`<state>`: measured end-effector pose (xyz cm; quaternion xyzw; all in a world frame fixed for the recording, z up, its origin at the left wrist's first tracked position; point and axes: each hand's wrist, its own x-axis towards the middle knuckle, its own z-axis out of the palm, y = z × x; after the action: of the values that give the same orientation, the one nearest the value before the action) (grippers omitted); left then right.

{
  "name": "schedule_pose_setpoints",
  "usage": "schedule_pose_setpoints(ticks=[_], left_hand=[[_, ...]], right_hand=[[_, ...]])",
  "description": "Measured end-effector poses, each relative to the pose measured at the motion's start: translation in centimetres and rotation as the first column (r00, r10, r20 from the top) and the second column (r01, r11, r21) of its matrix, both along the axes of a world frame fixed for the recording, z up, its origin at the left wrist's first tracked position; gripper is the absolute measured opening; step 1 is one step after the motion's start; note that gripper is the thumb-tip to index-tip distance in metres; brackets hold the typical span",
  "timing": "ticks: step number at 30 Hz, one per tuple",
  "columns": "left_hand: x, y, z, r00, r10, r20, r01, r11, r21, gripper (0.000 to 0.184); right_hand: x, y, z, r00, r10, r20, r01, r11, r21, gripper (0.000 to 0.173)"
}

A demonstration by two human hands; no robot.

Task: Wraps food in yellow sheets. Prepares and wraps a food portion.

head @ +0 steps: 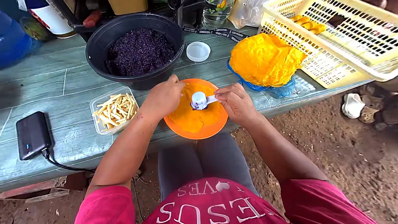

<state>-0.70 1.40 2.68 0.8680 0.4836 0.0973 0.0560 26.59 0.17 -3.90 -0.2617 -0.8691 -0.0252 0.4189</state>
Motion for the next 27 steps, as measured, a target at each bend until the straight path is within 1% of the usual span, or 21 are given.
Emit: schedule_pose_setpoints(ticks=[2,5,7,9,11,13,15,17,20,21,23,25,27], left_hand=[[-0.2,0.2,0.0,0.999,0.035,0.001,-0.035,0.999,-0.03,0.031],[-0.7,0.6,0.5,0.999,0.051,0.014,-0.049,0.993,-0.112,0.04],[-0.8,0.7,0.6,0.998,0.067,0.002,-0.066,0.987,-0.147,0.043],[-0.8,0.7,0.7,0.996,0.087,-0.009,-0.087,0.983,-0.162,0.045],[-0.7,0.7,0.8,0.994,0.11,-0.008,-0.11,0.978,-0.176,0.045],[-0.7,0.7,1.0,0.992,0.124,-0.013,-0.124,0.974,-0.191,0.046],[-0.7,0.7,1.1,0.992,0.127,-0.018,-0.128,0.971,-0.201,0.045],[-0.8,0.7,1.2,0.993,0.116,-0.015,-0.117,0.969,-0.216,0.045],[-1.0,0.6,1.6,0.993,0.113,-0.012,-0.112,0.955,-0.274,0.05],[-1.1,0.6,1.8,0.993,0.113,-0.018,-0.113,0.949,-0.296,0.052],[-1.2,0.5,1.8,0.994,0.101,-0.03,-0.105,0.941,-0.322,0.058],[-1.3,0.5,1.8,0.995,0.089,-0.044,-0.098,0.934,-0.344,0.066],[-1.3,0.5,1.7,0.995,0.08,-0.062,-0.097,0.93,-0.355,0.075]], right_hand=[[0.0,0.0,0.0,1.0,0.012,-0.002,-0.012,1.0,-0.003,0.017],[-0.1,-0.2,0.3,1.0,0.007,-0.004,-0.007,1.0,-0.004,0.016],[0.0,-0.2,0.6,1.0,0.009,0.013,-0.009,1.0,-0.007,0.016],[0.5,-0.1,1.1,1.0,-0.001,0.006,0.002,0.998,-0.056,0.017],[0.9,-0.2,2.1,0.998,-0.047,-0.043,0.04,0.986,-0.163,0.018],[0.9,-0.9,3.3,0.988,-0.139,-0.073,0.108,0.939,-0.328,0.023],[0.2,-1.5,4.3,0.976,-0.202,-0.083,0.136,0.859,-0.493,0.029],[-0.8,-1.9,5.0,0.974,-0.202,-0.103,0.1,0.79,-0.605,0.029],[-2.0,-2.2,6.7,0.985,-0.168,-0.047,0.077,0.664,-0.743,0.025],[-2.4,-2.2,7.4,0.986,-0.166,-0.02,0.09,0.627,-0.774,0.025],[-3.1,-2.1,8.3,0.986,-0.162,0.049,0.137,0.589,-0.797,0.02],[-3.6,-1.7,9.0,0.982,-0.131,0.137,0.188,0.58,-0.793,0.02],[-3.9,-1.4,9.4,0.969,-0.102,0.225,0.241,0.587,-0.772,0.023]])
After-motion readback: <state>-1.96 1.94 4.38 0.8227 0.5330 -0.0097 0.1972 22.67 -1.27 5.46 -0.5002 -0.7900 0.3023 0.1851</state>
